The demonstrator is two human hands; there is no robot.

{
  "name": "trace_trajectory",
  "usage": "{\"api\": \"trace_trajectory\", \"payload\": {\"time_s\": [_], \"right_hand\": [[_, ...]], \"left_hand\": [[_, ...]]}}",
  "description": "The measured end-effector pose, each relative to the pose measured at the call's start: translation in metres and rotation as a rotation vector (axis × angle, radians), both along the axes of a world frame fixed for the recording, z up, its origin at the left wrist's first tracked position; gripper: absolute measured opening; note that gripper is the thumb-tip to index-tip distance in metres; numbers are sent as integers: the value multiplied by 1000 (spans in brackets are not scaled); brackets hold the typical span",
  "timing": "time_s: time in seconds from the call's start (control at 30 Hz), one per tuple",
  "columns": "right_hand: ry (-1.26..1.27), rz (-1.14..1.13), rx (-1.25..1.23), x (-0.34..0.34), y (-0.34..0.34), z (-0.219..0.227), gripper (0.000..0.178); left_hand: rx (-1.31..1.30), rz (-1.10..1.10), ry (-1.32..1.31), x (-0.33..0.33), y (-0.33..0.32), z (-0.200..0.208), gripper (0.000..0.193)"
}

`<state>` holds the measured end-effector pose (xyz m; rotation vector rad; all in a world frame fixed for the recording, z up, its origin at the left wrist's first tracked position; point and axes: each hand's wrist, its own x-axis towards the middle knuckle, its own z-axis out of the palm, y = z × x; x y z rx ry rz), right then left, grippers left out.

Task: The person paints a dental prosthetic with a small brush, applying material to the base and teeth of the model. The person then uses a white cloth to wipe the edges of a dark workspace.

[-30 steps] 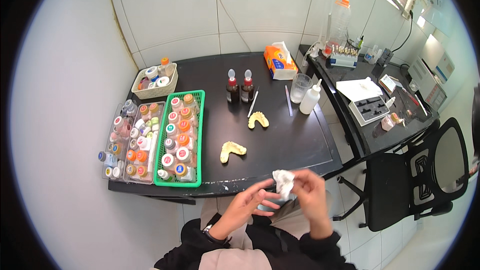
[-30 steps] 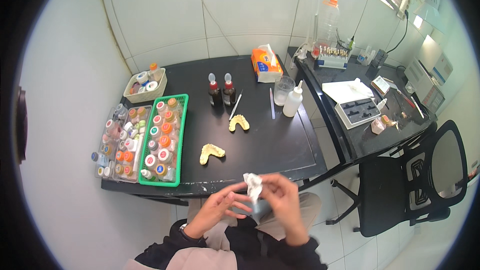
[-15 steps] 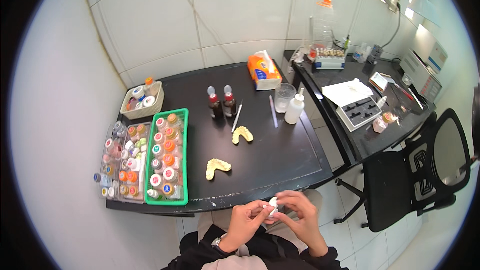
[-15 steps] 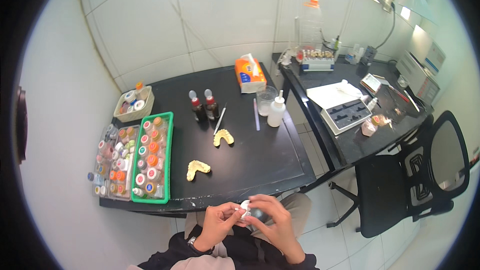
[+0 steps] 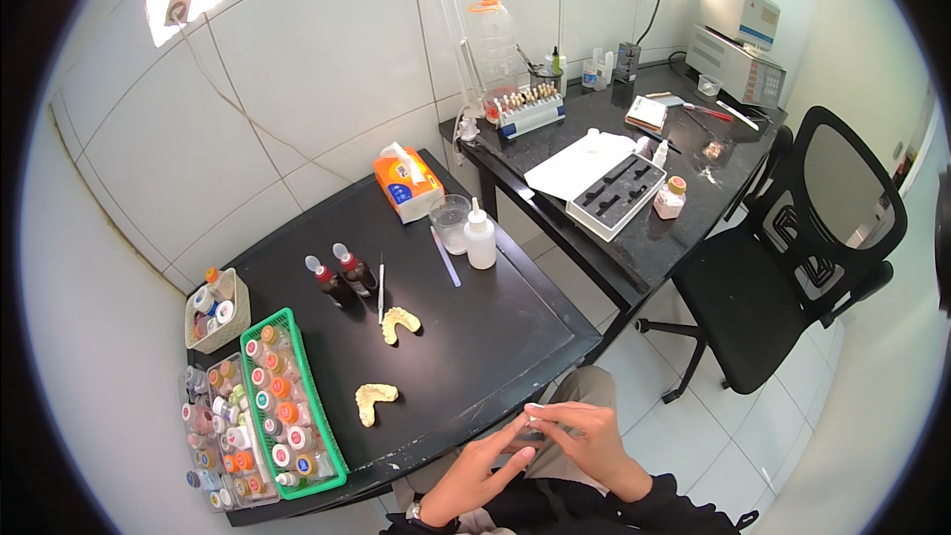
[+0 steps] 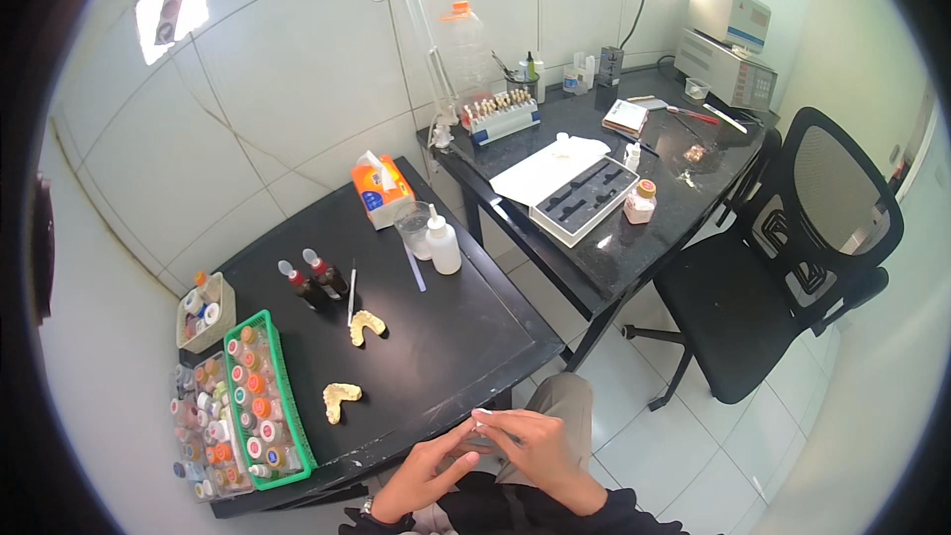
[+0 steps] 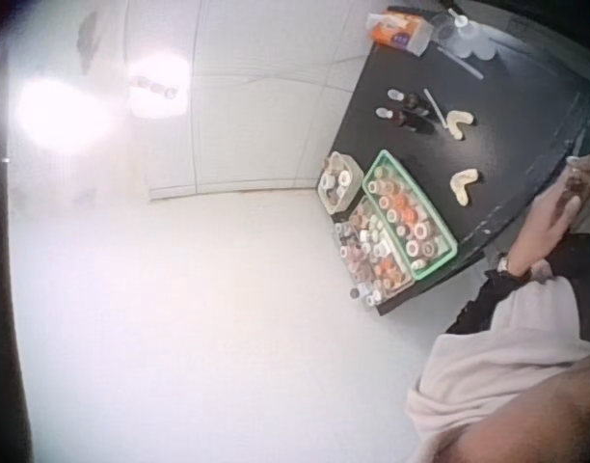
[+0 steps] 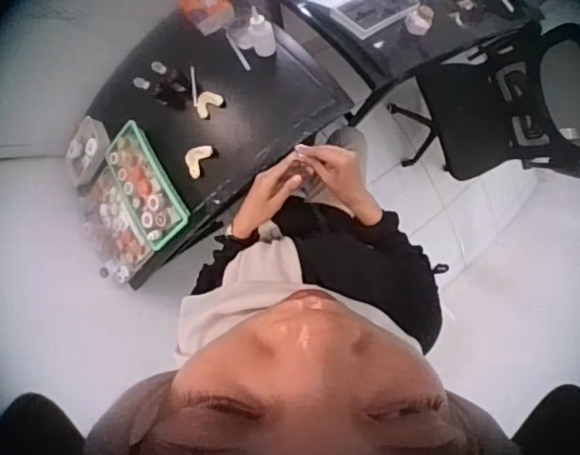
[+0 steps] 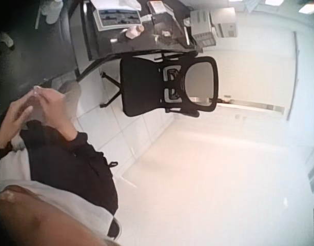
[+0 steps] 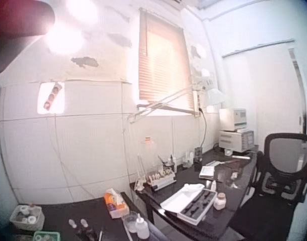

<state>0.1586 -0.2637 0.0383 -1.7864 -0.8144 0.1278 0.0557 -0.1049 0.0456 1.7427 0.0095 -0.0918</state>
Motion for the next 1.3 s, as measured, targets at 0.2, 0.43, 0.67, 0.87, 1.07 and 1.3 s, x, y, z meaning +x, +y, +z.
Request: {"api": "trace_trajectory", "payload": {"time_s": [0.2,0.43,0.67,0.87,1.07,1.3], "right_hand": [[42,111,24,38,-31,67,9],[-275,-547,70,279,-80,89,20],[-287,-623,-382,457,-139,10,17],[-770,-815,-185,321,-55,97,28],[-350,3,-160,180,108,58,59],[-298,-141,-246,198,173,-3,55]], "left_hand": [[-54,-19,-147,14,-4,23,51],[67,49,-189,3,12,2,14],[175,211,-154,-5,39,4,13],[24,230,-137,-10,47,-9,13],[-43,175,-127,-14,42,-5,19],[4,338,-110,-36,48,-2,17]]}}
